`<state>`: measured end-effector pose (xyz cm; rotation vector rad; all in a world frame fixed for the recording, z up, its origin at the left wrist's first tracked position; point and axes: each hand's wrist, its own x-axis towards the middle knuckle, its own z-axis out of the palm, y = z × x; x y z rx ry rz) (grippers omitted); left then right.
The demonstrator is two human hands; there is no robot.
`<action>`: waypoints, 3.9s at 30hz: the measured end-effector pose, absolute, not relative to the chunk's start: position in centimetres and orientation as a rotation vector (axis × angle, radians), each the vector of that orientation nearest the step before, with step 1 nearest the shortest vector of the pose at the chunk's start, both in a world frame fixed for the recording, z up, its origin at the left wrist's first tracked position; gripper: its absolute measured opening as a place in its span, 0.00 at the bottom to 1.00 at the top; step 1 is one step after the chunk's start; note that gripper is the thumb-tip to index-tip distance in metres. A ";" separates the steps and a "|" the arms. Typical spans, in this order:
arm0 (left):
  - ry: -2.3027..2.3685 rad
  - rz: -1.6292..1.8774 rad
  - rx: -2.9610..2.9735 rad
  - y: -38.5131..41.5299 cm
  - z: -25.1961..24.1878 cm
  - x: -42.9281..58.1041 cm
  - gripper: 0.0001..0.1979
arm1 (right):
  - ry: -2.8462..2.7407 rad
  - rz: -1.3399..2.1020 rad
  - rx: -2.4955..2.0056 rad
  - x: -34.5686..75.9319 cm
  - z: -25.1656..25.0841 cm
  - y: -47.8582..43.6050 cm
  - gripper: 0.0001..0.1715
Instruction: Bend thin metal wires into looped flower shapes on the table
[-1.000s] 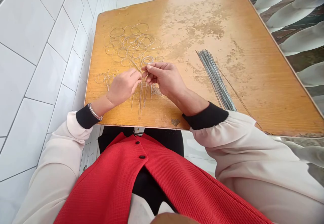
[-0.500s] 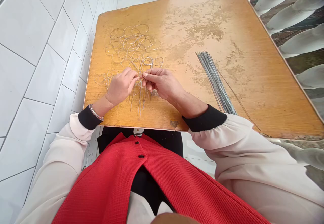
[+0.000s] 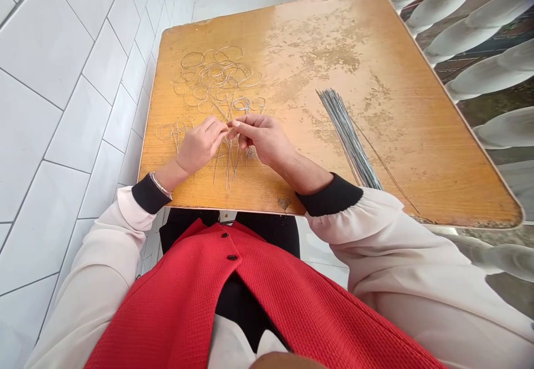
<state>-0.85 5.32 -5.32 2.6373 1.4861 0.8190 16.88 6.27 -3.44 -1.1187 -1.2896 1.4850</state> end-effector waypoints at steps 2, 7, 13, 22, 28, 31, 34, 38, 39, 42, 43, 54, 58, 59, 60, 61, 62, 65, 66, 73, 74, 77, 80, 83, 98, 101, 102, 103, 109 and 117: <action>1.447 0.828 2.632 5.1 -5.3 -0.9 0.14 | -1.306 1.451 -1.116 16.8 -3.5 6.3 0.14; 1.440 0.984 2.586 5.9 -5.3 -1.7 0.25 | -1.274 1.480 -1.130 16.8 -3.7 6.5 0.17; 1.231 0.896 2.713 7.9 -6.4 -2.9 0.43 | -1.293 1.525 -1.122 17.1 -4.0 6.5 0.16; 1.126 0.895 2.492 7.3 -6.2 -2.7 0.37 | -1.345 1.510 -1.104 17.0 -4.8 6.6 0.16; 1.176 0.922 2.409 7.1 -6.4 -2.5 0.32 | -1.290 1.547 -1.089 17.0 -4.5 6.4 0.17; 1.180 0.927 2.398 6.9 -6.4 -2.4 0.31 | -1.245 1.601 -1.072 17.1 -4.5 6.5 0.18; 1.182 0.923 2.390 6.7 -6.3 -2.2 0.30 | -1.216 1.634 -1.048 17.2 -4.7 6.6 0.17; 1.199 0.920 2.388 6.5 -6.4 -2.0 0.27 | -1.166 1.688 -1.018 17.2 -4.6 6.8 0.11; 1.199 0.925 2.394 6.5 -6.5 -2.0 0.27 | -1.157 1.700 -1.012 17.2 -4.5 6.8 0.10; 1.191 0.928 2.427 6.7 -7.0 -2.0 0.26 | -1.143 1.722 -1.002 17.2 -4.4 6.7 0.08; 1.182 0.927 2.439 6.8 -7.1 -2.1 0.26 | -1.144 1.725 -1.004 17.2 -4.4 6.7 0.08; 1.115 1.045 2.091 7.5 -7.9 -2.1 0.41 | -1.082 1.686 -1.016 17.2 -4.3 6.7 0.04; 1.099 1.046 1.685 6.8 -6.3 -1.6 0.21 | -1.071 1.613 -1.034 17.1 -4.3 6.7 0.05; 1.092 1.042 1.587 6.6 -5.7 -1.4 0.13 | -1.075 1.599 -1.040 17.1 -4.4 6.7 0.05; 1.093 1.044 1.505 6.3 -5.2 -1.3 0.08 | -1.081 1.589 -1.044 17.1 -4.4 6.7 0.04; 1.098 1.050 1.438 6.1 -4.7 -1.2 0.05 | -1.091 1.582 -1.046 17.1 -4.4 6.7 0.04; 1.102 1.052 1.383 6.0 -4.3 -1.0 0.04 | -1.099 1.574 -1.045 17.1 -4.3 6.7 0.04; 1.111 1.063 1.285 5.8 -3.6 -0.9 0.05 | -1.104 1.561 -1.040 17.2 -4.2 6.7 0.08; 1.113 1.066 1.266 5.8 -3.5 -0.8 0.06 | -1.099 1.564 -1.042 17.2 -4.2 6.7 0.09; 1.097 1.068 1.206 5.9 -3.7 -1.0 0.09 | -1.097 1.607 -1.021 17.4 -4.5 6.7 0.11; 1.096 1.069 1.205 5.9 -3.7 -1.0 0.09 | -1.100 1.607 -1.012 17.4 -4.6 6.7 0.10; 1.110 1.073 1.200 5.9 -3.7 -0.9 0.09 | -1.117 1.603 -1.009 17.3 -4.5 6.6 0.08; 1.139 1.072 1.188 5.9 -3.7 -0.9 0.09 | -1.138 1.586 -1.026 17.2 -4.2 6.4 0.08; 1.143 1.081 1.182 5.9 -3.8 -0.8 0.08 | -1.158 1.586 -1.013 17.1 -3.9 6.2 0.07; 1.078 1.058 1.157 5.9 -3.5 -1.0 0.17 | -1.181 1.563 -1.071 16.9 -4.0 6.3 0.09; 1.110 1.031 1.176 5.8 -3.4 -0.9 0.17 | -1.211 1.558 -1.082 17.0 -4.1 6.3 0.09; 1.119 1.024 1.187 5.7 -3.3 -0.8 0.17 | -1.222 1.560 -1.082 17.0 -4.2 6.3 0.09; 1.127 1.015 1.196 5.7 -3.2 -0.7 0.17 | -1.230 1.562 -1.083 17.0 -4.2 6.3 0.10; 1.152 1.037 1.191 5.8 -3.1 -0.9 0.14 | -1.205 1.650 -1.079 17.1 -4.3 6.2 0.09; 1.156 1.050 1.155 6.0 -3.4 -1.3 0.13 | -1.068 1.757 -1.004 17.0 -4.2 6.4 0.05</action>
